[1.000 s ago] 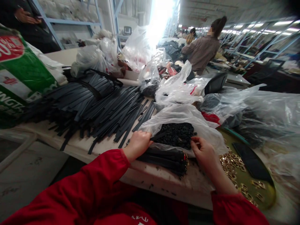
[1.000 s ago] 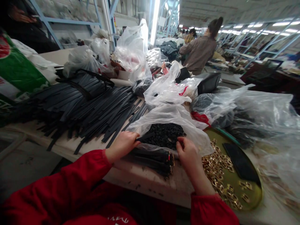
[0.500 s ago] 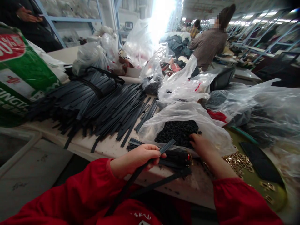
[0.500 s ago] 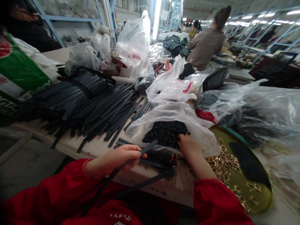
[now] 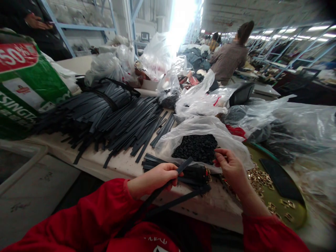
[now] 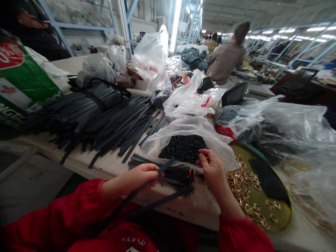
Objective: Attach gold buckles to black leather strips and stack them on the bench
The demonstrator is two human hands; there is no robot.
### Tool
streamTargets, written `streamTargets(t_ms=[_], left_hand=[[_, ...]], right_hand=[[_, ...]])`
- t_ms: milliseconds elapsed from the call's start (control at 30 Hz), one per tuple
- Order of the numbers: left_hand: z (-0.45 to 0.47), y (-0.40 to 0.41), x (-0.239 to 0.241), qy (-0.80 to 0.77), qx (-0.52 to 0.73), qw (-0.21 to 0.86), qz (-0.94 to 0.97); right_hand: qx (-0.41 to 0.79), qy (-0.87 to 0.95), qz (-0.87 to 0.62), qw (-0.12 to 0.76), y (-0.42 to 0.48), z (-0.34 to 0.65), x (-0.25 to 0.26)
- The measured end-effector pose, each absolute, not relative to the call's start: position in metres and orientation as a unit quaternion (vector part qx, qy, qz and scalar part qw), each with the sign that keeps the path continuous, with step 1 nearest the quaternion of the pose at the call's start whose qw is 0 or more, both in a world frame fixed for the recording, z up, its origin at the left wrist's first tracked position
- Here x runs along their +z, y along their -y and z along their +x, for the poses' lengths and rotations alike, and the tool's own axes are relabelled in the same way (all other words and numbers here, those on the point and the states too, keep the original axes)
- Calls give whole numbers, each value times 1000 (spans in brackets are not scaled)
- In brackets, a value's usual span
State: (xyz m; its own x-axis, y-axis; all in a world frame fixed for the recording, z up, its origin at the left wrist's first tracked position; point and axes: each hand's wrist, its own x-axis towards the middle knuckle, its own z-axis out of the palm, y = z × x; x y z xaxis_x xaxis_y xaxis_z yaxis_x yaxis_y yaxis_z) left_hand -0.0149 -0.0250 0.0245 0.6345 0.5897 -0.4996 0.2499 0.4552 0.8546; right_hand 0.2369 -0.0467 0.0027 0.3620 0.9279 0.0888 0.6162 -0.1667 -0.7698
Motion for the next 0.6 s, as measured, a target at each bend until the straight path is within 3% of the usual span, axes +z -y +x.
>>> streamTargets(t_ms=[100,200,367,600], left_hand=[[-13,28,31,-375,108,736,553],[-11,29,37,-361,92,690,620],[-10,29,36,-362,97,625,685],[-10,28,36,-395,114,557,722]], right_hand=[[452,374,-631,507,72,204,18],[548,271,-560,559,86,180,21],[567,234,-526,589,91,168,17],[533,288,-570,555,91,163,18]])
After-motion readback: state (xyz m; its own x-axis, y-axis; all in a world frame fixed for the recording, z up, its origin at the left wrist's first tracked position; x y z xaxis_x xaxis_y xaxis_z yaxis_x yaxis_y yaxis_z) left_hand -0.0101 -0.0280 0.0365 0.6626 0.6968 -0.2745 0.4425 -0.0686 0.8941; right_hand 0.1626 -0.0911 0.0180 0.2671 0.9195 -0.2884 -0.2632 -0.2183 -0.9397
